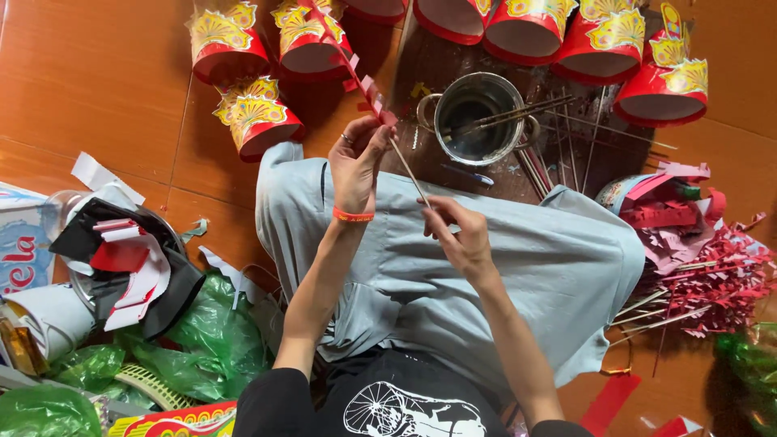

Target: Assembling small red paper decorations onto wooden sticks using adhesive.

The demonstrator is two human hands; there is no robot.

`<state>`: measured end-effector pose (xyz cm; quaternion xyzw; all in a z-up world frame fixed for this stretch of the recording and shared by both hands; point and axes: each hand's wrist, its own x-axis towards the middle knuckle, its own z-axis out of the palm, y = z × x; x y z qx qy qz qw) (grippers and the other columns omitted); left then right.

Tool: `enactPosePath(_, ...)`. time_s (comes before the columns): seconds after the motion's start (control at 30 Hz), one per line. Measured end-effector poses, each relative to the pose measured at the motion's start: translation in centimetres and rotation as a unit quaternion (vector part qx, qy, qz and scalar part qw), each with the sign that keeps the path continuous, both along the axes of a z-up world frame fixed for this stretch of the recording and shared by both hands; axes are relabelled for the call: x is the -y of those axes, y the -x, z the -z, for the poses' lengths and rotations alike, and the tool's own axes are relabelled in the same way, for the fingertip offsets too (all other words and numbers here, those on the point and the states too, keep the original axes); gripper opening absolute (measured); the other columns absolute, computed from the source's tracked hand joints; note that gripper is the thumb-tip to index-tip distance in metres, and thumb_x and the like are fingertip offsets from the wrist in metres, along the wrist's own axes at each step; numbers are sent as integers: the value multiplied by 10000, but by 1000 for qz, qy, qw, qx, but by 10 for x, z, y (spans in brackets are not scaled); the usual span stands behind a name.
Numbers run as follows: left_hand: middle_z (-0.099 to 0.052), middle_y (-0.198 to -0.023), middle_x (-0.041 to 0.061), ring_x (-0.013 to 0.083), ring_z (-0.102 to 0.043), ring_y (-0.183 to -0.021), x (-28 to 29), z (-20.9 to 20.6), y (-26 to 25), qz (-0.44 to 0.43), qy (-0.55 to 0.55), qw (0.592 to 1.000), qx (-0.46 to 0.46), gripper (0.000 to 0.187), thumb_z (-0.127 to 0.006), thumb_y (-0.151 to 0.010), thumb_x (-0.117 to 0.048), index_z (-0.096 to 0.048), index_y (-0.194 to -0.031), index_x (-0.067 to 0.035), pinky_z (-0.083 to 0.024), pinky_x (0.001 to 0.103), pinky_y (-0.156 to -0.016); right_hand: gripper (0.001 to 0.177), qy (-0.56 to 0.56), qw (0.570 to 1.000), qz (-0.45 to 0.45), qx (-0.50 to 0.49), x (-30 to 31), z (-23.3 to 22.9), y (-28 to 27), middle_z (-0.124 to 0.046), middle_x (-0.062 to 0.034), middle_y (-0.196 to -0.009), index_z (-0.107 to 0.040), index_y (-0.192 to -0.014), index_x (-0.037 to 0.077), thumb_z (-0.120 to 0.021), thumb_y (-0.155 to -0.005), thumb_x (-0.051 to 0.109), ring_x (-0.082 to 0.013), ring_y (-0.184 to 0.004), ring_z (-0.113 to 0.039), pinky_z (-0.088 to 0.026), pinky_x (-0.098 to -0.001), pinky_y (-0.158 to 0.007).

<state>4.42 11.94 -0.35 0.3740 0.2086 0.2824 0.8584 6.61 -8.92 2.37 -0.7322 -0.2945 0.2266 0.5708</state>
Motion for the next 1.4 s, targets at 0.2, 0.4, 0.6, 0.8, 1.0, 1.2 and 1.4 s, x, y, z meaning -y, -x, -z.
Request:
enactPosePath(0.2,-758,-1041,150,213,-739,-950,1,1,-1,6,42,999,16,209,-720,-968,15,-676,-1169,54,-617,356,-904,266,24,998,11,-65,1,-3,-6,-660,-23,-665,-738,-1176,22,-530,-1088,164,-70,-578,-596,-496,-236,-548)
enactPosePath(0.4,-760,-1064,173,229,-750,-953,-8,-2,-1,-1,15,1000,12,202,-709,-979,-2,-690,-1166,69,-630,349,-905,339,17,1000,5,20,-4,17,-58,-746,-36,-838,-743,-1176,26,-455,-1116,195,-78,-738,-693,-574,-252,-675)
enactPosePath(0.6,-776,-1036,165,238,-754,-917,-34,28,-9,-36,-33,999,-4,202,-729,-961,-6,-704,-1157,33,-599,315,-830,417,190,971,106,99,-10,52,-120,-732,-173,-849,-787,-1042,6,-489,-1086,295,-293,-754,-691,-508,-395,-675)
enactPosePath(0.8,-749,-1015,83,173,-693,-920,-48,127,-43,-46,-131,990,13,186,-781,-944,-10,-741,-1120,37,-585,330,-833,615,310,919,5,245,-6,130,-159,-648,-363,-848,-696,-776,-87,-394,-1096,343,-544,-871,-643,-494,-612,-834)
enactPosePath(1.0,-765,-1066,108,164,-713,-963,-39,80,-36,9,-93,995,-43,184,-735,-982,-40,-745,-1148,39,-585,331,-904,657,405,878,17,255,-4,149,-169,-659,-368,-862,-719,-810,-99,-389,-1108,385,-546,-862,-667,-538,-589,-846)
enactPosePath(1.2,-761,-1071,111,180,-735,-960,-39,80,-42,11,0,1000,26,197,-698,-978,-25,-708,-1165,38,-602,331,-889,611,443,851,-7,283,-7,158,-185,-696,-356,-889,-759,-866,-81,-407,-1075,372,-541,-875,-681,-538,-570,-901)
enactPosePath(1.4,-751,-1079,143,210,-736,-950,-35,74,-39,38,81,994,67,204,-682,-1006,-29,-689,-1189,60,-611,355,-862,629,498,810,-64,303,-1,199,-205,-721,-333,-920,-785,-885,-48,-399,-1071,413,-504,-919,-711,-553,-547,-922)
